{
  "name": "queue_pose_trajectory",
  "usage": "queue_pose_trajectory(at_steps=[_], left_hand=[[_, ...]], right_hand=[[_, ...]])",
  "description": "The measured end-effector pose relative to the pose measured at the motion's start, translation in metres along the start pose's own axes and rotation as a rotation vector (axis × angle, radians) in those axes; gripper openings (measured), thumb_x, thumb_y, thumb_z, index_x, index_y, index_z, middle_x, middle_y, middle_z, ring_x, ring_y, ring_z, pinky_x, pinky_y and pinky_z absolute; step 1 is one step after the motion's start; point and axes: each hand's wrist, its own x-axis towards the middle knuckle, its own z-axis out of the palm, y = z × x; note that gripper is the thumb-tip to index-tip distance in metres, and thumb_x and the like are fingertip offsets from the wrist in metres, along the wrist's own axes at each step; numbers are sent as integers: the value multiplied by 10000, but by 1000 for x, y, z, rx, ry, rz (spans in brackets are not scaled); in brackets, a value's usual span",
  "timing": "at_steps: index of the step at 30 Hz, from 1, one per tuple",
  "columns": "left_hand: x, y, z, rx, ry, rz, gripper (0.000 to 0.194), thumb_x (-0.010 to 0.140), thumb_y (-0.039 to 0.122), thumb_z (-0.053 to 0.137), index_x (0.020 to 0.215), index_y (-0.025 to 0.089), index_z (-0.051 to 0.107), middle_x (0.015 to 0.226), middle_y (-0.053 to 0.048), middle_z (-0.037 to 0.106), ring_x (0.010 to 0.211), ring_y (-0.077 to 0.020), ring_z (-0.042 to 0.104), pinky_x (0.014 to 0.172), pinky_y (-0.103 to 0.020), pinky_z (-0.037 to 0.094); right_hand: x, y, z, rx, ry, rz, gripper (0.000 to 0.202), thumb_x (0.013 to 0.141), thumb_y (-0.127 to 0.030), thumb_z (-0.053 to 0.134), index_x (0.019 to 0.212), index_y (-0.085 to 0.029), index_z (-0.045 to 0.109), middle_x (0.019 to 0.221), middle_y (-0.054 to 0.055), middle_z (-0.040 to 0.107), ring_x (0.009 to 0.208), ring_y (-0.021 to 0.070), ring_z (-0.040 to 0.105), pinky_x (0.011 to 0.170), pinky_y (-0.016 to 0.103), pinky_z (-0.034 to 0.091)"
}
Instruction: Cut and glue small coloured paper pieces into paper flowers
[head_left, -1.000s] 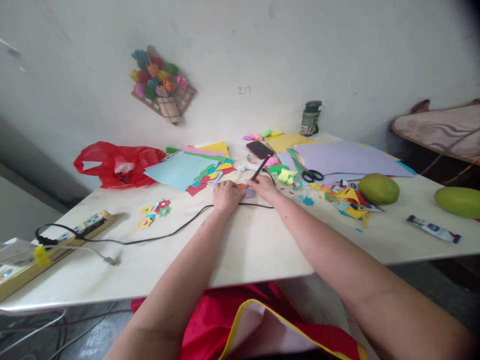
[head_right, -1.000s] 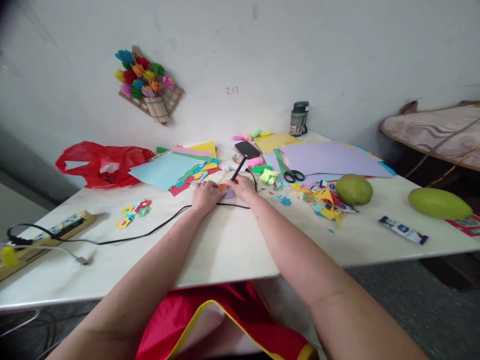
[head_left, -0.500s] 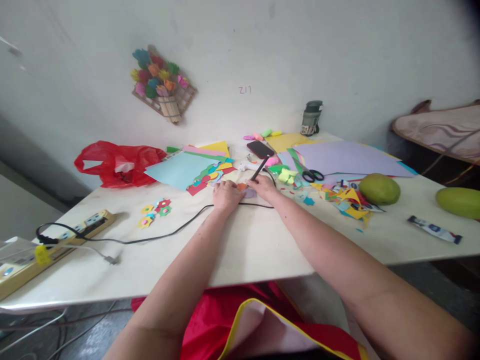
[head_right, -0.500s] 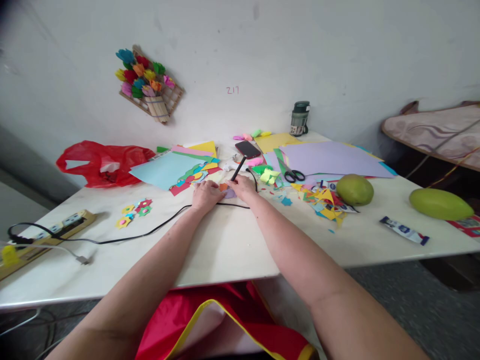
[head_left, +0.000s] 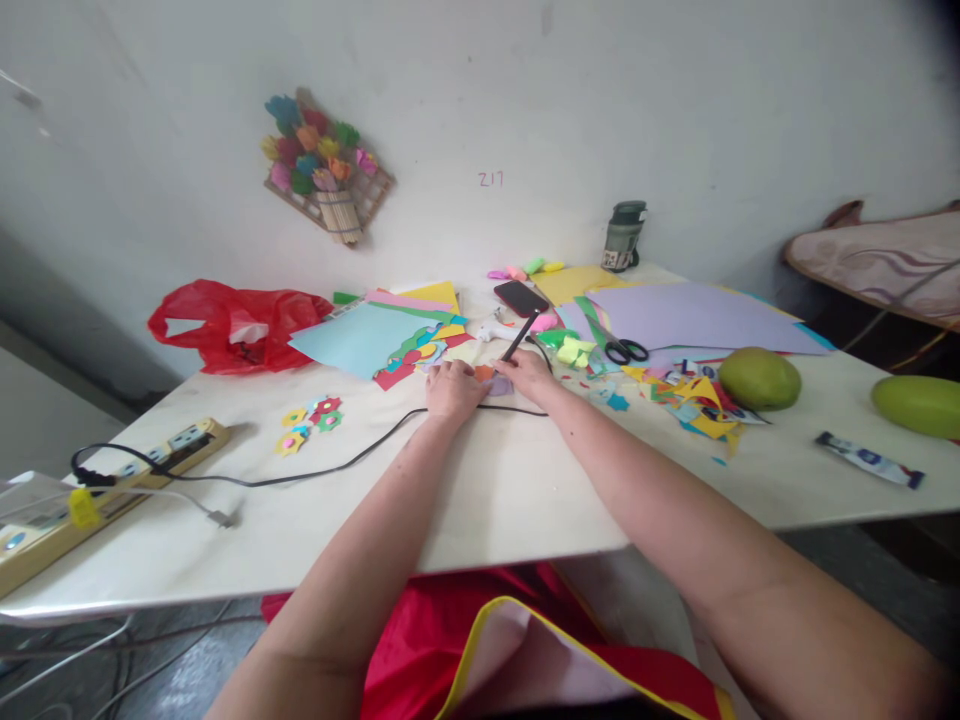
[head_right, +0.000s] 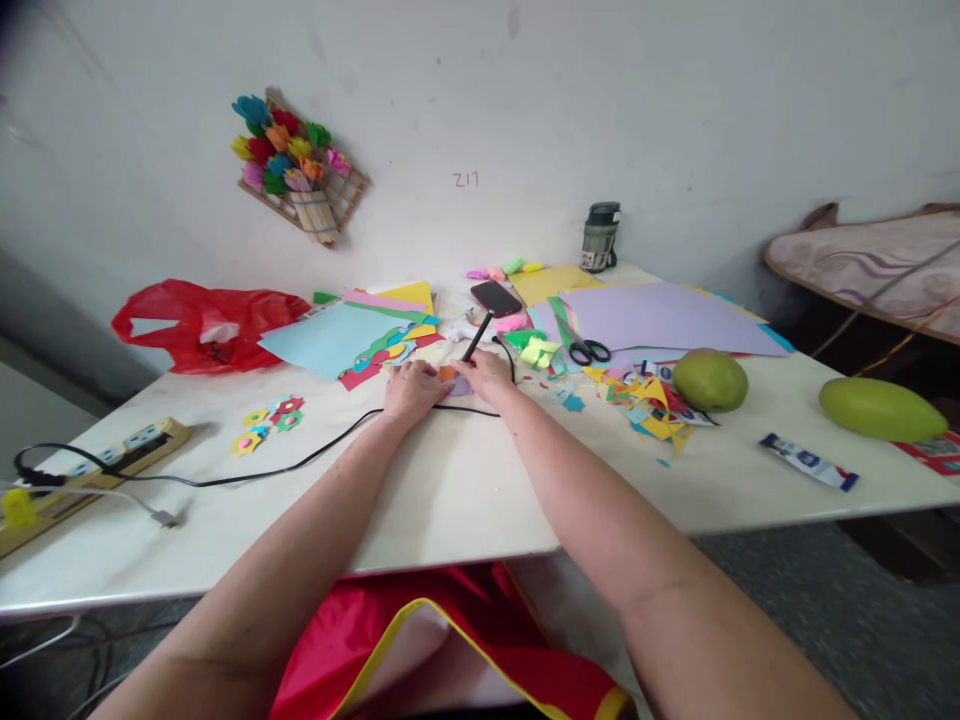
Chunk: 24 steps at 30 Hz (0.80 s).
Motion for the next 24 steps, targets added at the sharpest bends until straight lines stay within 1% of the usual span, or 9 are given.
queue_pose_trajectory(at_steps=[4, 10, 19, 24], left_hand=[[0, 0, 0, 3, -6, -4, 380, 702, 480, 665, 977, 221, 627, 1149, -80, 611, 1161, -276, 447, 984, -357, 350], [-1, 0, -1, 4, -15, -1, 374, 714, 473, 658, 985, 218, 629, 1154, -80, 601, 1163, -278, 444, 989, -357, 346], [0, -1, 0, 2, -13, 0, 374, 707, 482, 661, 971, 219, 631, 1148, -84, 602, 1160, -280, 444, 985, -362, 347], [0, -1, 0, 8, -11, 2, 359, 710, 473, 659, 966, 224, 630, 1147, -77, 606, 1161, -278, 445, 985, -358, 346]], right_hand=[[0, 0, 0, 14, -2, -3, 163, 791, -338, 624, 832, -211, 716, 788, 21, 710, 803, 191, 634, 769, 288, 476], [-2, -5, -2, -32, -42, 37, 223, 819, -344, 583, 859, -163, 706, 836, 60, 707, 817, 202, 640, 738, 290, 474], [0, -1, -1, -27, -16, 15, 182, 795, -355, 597, 784, -200, 692, 774, 22, 698, 778, 182, 631, 717, 278, 476], [0, -2, -1, -42, -21, 18, 206, 802, -355, 584, 798, -182, 696, 781, 40, 697, 785, 195, 631, 733, 294, 477]])
